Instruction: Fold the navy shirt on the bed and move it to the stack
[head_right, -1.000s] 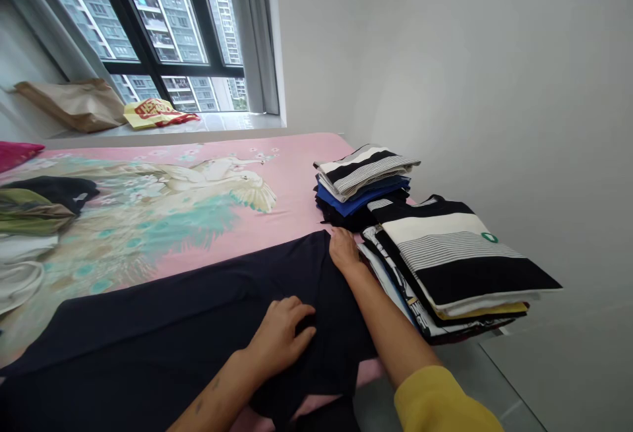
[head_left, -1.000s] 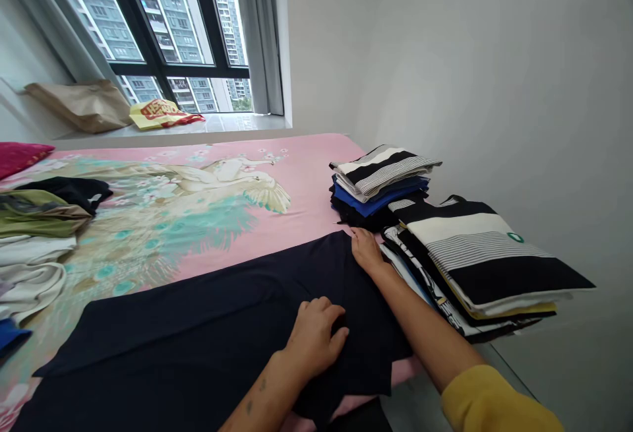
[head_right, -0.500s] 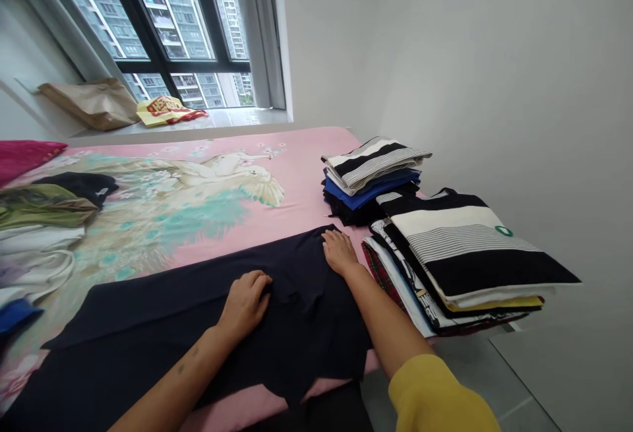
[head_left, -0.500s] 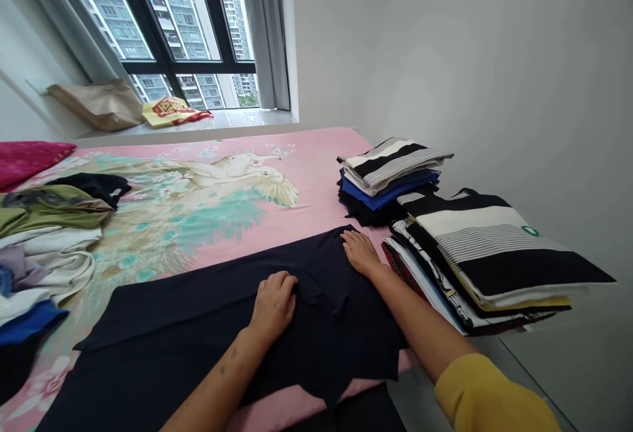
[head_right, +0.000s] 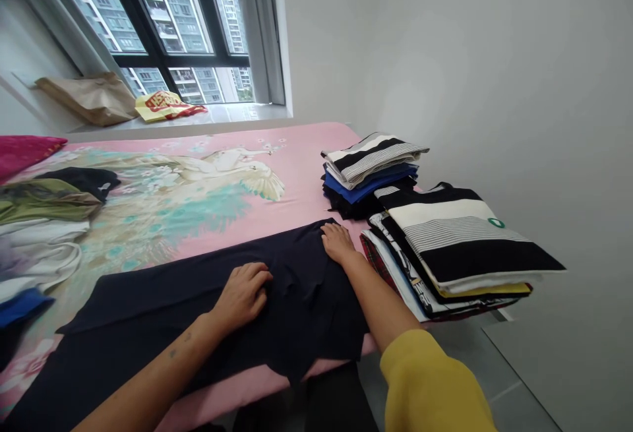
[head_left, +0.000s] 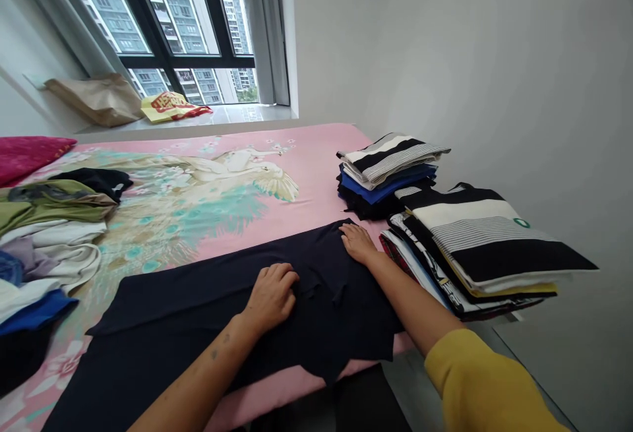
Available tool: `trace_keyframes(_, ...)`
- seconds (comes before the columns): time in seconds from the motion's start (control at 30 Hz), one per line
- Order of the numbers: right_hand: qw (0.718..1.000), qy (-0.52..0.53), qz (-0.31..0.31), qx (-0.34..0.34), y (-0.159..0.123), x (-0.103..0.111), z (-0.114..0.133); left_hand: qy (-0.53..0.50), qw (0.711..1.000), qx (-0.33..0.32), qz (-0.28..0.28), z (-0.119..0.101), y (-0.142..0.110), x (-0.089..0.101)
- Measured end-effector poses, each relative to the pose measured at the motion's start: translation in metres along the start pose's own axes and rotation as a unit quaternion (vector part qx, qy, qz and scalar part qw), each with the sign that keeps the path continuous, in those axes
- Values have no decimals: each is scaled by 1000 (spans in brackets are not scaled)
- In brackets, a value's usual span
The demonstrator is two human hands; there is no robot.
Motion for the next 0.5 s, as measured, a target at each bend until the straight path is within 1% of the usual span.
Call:
trace_keyframes(0.07, 1000, 17, -4, -5, -1, 6, 3, -38, 999, -30, 12, -28, 2, -5)
trace_keyframes(0.1, 1000, 27, -10, -8, -3, 10, 5, -48, 998, -33, 16, -42, 5, -9)
trace_keyframes(0.13, 999, 37, -19, -10, -6, 16, 7, -51, 998, -27, 17, -54, 8, -13)
trace_keyframes(0.2, 997, 59, -40, -17, -17, 28, 8, -40, 999, 5, 13, -73, 18, -23)
trace_keyframes(0.27, 995, 76, -61, -27, -35, 43, 5, -25, 999, 28, 13, -83, 27, -31)
trace_keyframes(0.3, 993, 86, -71, -33, -46, 50, 2, -29, 999, 22, 23, -87, 30, -35)
trace_keyframes(0.37, 986, 133, -83, -47, -73, 63, -4, -67, 996, -14, 61, -94, 32, -42)
trace_keyframes(0.43, 976, 195, -78, -59, -102, 71, -8, -123, 987, -48, 92, -99, 28, -44)
trace_keyframes(0.5, 973, 216, -67, -54, -129, 77, -5, -154, 983, -54, 89, -102, 18, -40)
Point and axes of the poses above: each hand's wrist, its own y-axis towards the middle knuckle, its own x-axis out of the back of the hand, z = x × y, the point moved 5 cm from there along y, towards the middle knuckle, and after that the axes turned 5 degrees about -y, right-handed, at the moved point
